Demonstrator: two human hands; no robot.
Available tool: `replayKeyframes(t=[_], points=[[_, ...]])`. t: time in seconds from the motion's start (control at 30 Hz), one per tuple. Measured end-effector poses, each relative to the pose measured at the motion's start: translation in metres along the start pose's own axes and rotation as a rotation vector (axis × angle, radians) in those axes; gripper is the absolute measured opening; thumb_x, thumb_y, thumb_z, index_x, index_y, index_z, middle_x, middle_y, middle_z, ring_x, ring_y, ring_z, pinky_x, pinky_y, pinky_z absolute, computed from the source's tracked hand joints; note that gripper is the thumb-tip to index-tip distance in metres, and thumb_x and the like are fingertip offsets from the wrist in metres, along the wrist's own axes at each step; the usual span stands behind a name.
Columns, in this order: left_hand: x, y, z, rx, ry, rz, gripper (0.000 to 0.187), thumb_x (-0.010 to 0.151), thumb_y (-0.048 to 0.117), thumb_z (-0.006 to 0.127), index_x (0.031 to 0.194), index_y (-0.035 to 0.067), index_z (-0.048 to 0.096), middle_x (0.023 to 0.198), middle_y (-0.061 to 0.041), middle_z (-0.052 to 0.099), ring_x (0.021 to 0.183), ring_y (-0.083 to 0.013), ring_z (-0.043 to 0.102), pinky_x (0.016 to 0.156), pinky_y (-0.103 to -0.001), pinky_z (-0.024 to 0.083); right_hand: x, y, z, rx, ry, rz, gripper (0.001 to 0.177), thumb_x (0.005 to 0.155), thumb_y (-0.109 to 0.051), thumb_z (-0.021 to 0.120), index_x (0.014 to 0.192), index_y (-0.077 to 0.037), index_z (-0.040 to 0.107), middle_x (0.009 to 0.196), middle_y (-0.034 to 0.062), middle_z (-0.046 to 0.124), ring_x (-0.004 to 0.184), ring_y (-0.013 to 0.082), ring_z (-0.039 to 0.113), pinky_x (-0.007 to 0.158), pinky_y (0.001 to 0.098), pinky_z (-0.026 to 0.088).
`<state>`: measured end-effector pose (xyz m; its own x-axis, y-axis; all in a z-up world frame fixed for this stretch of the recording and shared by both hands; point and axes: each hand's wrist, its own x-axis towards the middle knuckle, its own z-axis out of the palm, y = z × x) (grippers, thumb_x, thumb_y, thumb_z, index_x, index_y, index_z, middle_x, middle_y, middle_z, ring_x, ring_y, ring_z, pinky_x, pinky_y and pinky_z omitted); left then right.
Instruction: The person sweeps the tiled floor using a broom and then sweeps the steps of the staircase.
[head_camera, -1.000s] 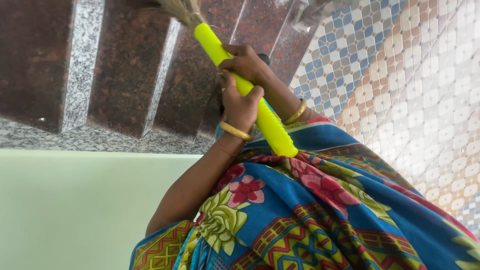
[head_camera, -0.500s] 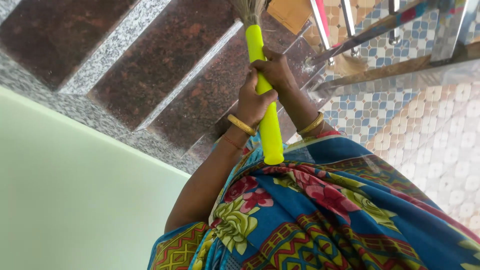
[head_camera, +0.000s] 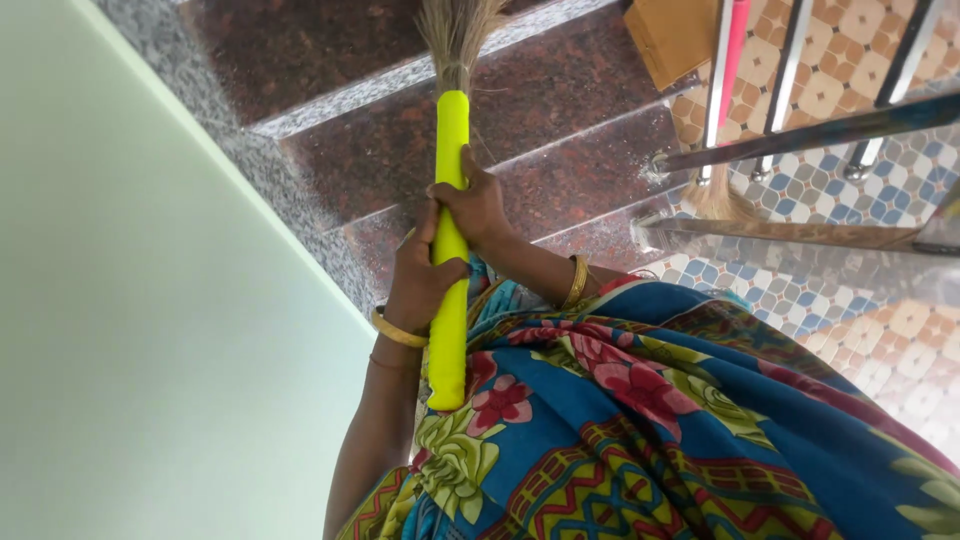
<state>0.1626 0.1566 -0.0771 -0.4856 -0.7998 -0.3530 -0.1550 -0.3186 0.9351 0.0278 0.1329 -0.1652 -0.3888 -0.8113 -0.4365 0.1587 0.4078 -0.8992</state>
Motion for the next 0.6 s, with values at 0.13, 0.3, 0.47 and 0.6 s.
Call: replayKeyframes(t=[0.13,0.3,0.47,0.6], points=[[-0.049,-0.018,-0.004,-0.047,0.148,-0.008,0.095,0.071,-0.001,0.064,0.16,-0.001,0.031,0.125,-0.012,0.066,0.096,-0.014,0.066,0.078,-0.024,0.057,-0.029,0.022,0.03,0.113,-0.164,-0.01,0.092,0.078,-0.011,0.074,0.154,0.01,0.027,0.117,0.0206,0.067,0.089,0.0183,0.067,0.071,0.0296,0.058],[-0.093,-0.035,-0.001,-0.267,0.309,0.018,0.092,0.074,-0.008,0.062,0.16,-0.004,0.03,0.13,-0.01,0.062,0.1,-0.0128,0.064,0.08,-0.024,0.056,-0.061,0.03,0.053,0.0,-0.316,-0.039,0.09,0.078,-0.015,0.072,0.154,0.009,0.032,0.117,0.0238,0.069,0.092,0.0209,0.071,0.074,0.0302,0.059],[-0.121,-0.041,0.003,-0.309,0.468,0.043,0.09,0.076,-0.012,0.061,0.161,-0.005,0.03,0.124,-0.009,0.062,0.095,-0.0123,0.063,0.077,-0.023,0.055,-0.084,0.02,0.074,-0.223,-0.479,-0.027,0.093,0.074,-0.021,0.074,0.152,0.009,0.034,0.107,0.0265,0.073,0.089,0.024,0.074,0.076,0.0329,0.059],[-0.131,-0.04,0.015,-0.321,0.605,0.048,0.087,0.078,-0.012,0.06,0.16,-0.005,0.031,0.119,-0.009,0.063,0.092,-0.0131,0.064,0.075,-0.024,0.056,-0.09,0.017,0.085,-0.292,-0.616,-0.055,0.093,0.074,-0.021,0.076,0.151,0.008,0.035,0.114,0.0262,0.07,0.093,0.0235,0.072,0.08,0.0324,0.058]])
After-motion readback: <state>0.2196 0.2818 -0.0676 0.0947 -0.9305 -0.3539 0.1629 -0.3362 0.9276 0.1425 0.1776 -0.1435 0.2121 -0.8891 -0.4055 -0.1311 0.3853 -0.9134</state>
